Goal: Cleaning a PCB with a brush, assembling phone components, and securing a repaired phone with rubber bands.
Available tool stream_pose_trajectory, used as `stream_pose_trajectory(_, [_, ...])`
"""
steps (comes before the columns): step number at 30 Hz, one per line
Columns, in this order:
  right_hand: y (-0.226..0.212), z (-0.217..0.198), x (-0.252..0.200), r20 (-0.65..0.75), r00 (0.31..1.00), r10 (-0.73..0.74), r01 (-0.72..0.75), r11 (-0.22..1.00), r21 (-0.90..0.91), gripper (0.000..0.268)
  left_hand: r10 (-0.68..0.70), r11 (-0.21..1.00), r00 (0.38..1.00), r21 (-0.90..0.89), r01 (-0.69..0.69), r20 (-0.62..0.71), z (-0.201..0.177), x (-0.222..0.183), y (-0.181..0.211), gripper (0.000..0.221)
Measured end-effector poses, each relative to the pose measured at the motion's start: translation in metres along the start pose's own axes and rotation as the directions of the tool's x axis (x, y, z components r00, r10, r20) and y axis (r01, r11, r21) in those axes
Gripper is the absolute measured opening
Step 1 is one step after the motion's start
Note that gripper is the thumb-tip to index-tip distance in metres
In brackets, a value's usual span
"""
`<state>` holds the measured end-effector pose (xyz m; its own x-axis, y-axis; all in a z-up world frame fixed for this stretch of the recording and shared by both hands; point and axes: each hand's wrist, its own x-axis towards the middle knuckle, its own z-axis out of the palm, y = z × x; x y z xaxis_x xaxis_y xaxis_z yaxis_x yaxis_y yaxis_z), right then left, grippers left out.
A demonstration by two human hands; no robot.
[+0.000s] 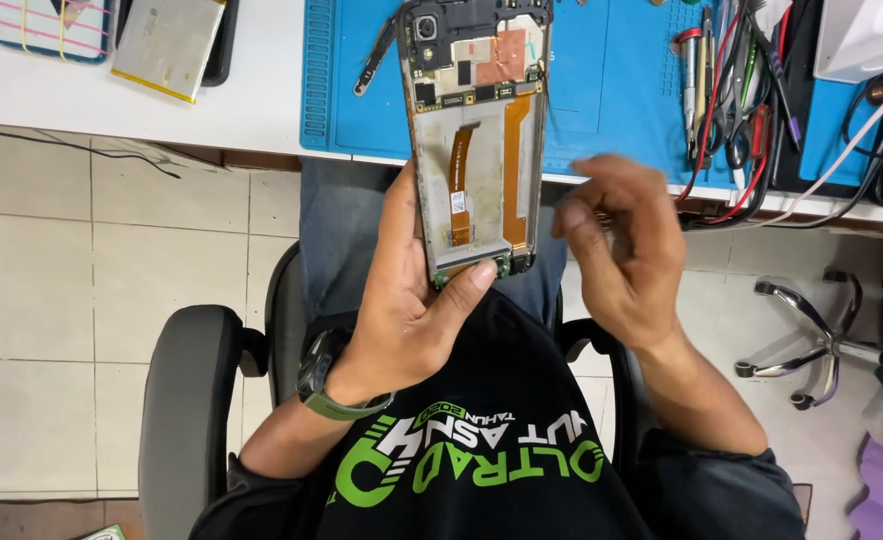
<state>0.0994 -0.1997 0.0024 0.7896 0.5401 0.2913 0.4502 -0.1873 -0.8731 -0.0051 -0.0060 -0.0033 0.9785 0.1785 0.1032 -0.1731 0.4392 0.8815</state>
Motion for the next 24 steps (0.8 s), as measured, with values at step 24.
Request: stream_pose_trajectory(24, [0.017, 0.046, -0.018, 0.077, 0.981, 0.176, -0.192, 0.917, 0.351, 0.020, 0.031, 1.000, 0.998, 0.003, -0.031, -0.053, -0.009, -0.003, -0.001, 0.076])
